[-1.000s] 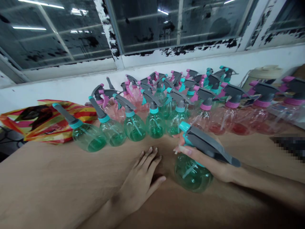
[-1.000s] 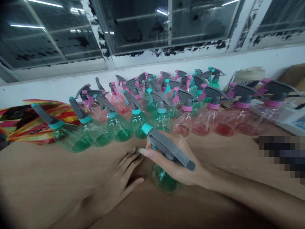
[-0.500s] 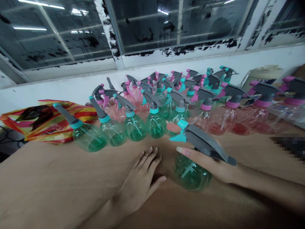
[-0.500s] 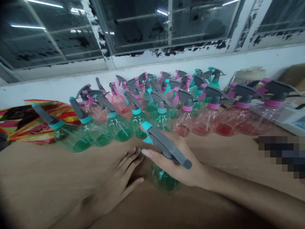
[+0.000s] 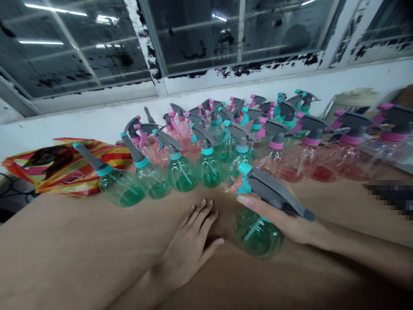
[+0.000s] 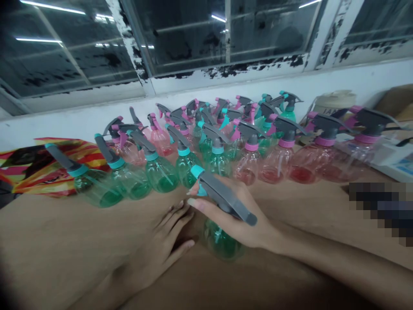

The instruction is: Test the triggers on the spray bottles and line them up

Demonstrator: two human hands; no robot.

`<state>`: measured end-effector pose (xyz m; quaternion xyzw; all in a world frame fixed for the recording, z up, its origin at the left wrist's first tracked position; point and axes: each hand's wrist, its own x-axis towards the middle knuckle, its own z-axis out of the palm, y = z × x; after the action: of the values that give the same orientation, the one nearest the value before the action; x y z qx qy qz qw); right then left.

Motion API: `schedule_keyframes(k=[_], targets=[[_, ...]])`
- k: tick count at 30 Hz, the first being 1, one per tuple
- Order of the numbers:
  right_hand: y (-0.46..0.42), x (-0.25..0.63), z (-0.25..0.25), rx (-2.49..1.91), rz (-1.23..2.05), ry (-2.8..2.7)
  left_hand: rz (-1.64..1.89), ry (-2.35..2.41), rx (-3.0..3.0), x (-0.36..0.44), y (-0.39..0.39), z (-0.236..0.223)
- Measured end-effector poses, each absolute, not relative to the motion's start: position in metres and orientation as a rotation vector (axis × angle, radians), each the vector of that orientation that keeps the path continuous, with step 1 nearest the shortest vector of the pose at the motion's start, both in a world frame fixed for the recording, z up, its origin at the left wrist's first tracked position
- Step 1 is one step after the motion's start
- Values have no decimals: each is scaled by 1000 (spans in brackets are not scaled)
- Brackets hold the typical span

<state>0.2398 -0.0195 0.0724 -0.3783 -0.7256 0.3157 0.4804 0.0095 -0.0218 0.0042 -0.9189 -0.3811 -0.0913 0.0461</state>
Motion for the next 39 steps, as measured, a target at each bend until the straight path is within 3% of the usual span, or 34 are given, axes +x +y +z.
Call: schedule_keyframes(k=[8, 17, 23, 32, 39], targets=[[-24, 241, 69, -961, 668, -1803, -320, -1175, -2830, 9, -21, 3], [-25, 243, 68, -1003, 771, -1804, -369, -1233, -2879, 11, -25, 2], [-26, 233, 67, -952, 788, -1726, -575, -1358, -3026, 17, -37, 16], [-18, 162, 66, -819, 711, -1658, -1061, -1536, -3052, 6, -51, 42], [-9, 89, 80, -692, 731, -1840, -1155, -1841, -2697, -56, -61, 32]])
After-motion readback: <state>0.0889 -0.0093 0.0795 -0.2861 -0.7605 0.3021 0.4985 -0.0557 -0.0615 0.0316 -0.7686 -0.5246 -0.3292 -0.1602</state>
